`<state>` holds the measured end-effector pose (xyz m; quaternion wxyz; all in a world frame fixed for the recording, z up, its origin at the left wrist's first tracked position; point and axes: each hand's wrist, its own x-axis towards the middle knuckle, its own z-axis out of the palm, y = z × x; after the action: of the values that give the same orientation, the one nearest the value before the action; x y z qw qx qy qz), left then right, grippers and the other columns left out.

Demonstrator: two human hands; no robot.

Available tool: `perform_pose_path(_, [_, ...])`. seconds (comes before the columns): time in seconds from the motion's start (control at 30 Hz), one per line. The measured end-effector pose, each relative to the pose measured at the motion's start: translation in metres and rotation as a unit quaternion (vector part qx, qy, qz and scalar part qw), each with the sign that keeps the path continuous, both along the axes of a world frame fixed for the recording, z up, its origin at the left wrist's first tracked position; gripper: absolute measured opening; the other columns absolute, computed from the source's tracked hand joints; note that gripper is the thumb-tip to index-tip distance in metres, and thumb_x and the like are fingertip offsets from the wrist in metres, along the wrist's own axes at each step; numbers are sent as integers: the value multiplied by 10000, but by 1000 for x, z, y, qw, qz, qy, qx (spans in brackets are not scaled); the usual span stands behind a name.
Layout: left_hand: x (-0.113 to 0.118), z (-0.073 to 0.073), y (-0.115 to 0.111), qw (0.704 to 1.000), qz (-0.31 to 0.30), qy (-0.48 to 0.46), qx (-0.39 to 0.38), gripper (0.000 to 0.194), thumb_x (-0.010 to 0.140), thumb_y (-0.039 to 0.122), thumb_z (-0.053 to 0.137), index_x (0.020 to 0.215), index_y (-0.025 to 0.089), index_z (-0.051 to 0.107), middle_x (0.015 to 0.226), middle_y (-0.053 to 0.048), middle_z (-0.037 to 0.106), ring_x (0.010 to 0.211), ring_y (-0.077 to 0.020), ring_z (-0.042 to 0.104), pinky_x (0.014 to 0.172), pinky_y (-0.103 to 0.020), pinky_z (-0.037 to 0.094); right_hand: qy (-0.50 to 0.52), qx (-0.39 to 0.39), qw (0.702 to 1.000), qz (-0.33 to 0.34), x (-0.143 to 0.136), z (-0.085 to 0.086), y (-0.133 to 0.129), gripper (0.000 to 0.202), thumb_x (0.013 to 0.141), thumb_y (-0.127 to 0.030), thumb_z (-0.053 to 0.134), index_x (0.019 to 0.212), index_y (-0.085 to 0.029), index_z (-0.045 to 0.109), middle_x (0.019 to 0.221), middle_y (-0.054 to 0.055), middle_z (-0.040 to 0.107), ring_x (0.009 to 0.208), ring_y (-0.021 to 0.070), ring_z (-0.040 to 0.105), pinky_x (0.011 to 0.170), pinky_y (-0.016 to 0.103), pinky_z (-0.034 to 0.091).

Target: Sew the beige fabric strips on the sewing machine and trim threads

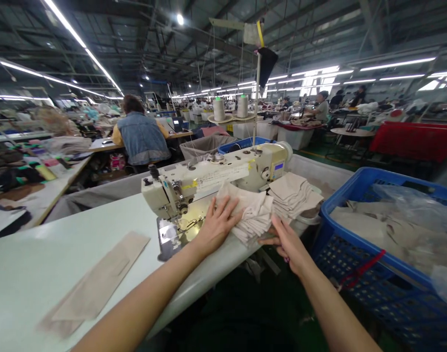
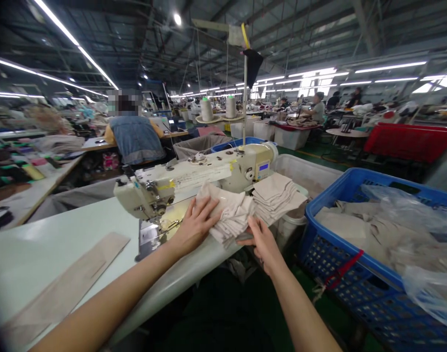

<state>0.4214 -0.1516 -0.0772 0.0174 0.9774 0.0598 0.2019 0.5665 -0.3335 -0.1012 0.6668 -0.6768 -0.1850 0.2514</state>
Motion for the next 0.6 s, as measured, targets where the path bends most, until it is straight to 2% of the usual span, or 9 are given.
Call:
perform_pose_path(0.1, [-3,-7,5,998,44,39,2,778,782,81,623,1512,267,426,1633,-148,261,1526,-398,123,1177,-673,165,-69,-24,995,-72,16,-9,3,383,705,-515,740,933,-225,638,629,-1,652,414,153,511,390,252,331])
perform_pose_path(0.17, [-4,-12,7,998,42,44,-5,789,786,140,651,1525,269,405,1641,-147,237,1527,-408,98,1168,-658,213,-123,-28,986,-111,27,-8,2,314,727,-513,689,827,-219,642,630,5,640,529,176,551,499,281,418])
perform_pose_path(0.23, [-1,-16,10,999,29,40,0,734,830,185,635,1522,277,409,1641,-137,241,1529,-404,91,1173,-650,207,-175,-36,976,-127,38,0,6,329,765,-543,638,747,-215,643,669,15,642,663,194,580,618,295,451])
perform_pose_path(0.37, [17,-23,15,999,26,31,6,679,875,197,593,1522,276,405,1641,-130,247,1529,-401,88,1173,-658,190,-240,-89,962,-97,60,19,29,451,820,-619,619,635,-207,620,622,9,610,693,199,565,661,305,437])
perform_pose_path(0.47, [22,-24,7,999,36,26,-12,740,830,167,610,1530,248,385,1645,-143,230,1529,-412,67,1174,-681,156,-255,-141,955,-53,71,24,49,411,908,-536,626,715,-174,638,689,-10,625,685,160,592,675,303,488])
perform_pose_path(0.53, [12,-22,-2,998,40,20,-33,812,778,133,614,1542,215,354,1651,-159,198,1533,-401,46,1186,-681,119,-260,-163,951,-35,74,24,56,291,953,-432,624,849,-163,659,820,-6,667,714,136,625,706,307,531])
perform_pose_path(0.57, [4,-21,-7,998,36,15,-46,837,758,118,604,1548,197,338,1653,-165,184,1537,-386,37,1195,-671,112,-265,-168,949,-35,75,24,57,245,953,-395,632,857,-172,663,837,6,683,717,129,629,716,309,535])
perform_pose_path(0.6, [-8,-19,-10,998,27,9,-60,841,750,104,586,1548,184,334,1652,-167,184,1541,-366,38,1205,-655,116,-274,-164,947,-39,76,23,58,205,876,-356,717,779,-179,678,771,29,698,716,161,646,709,313,514])
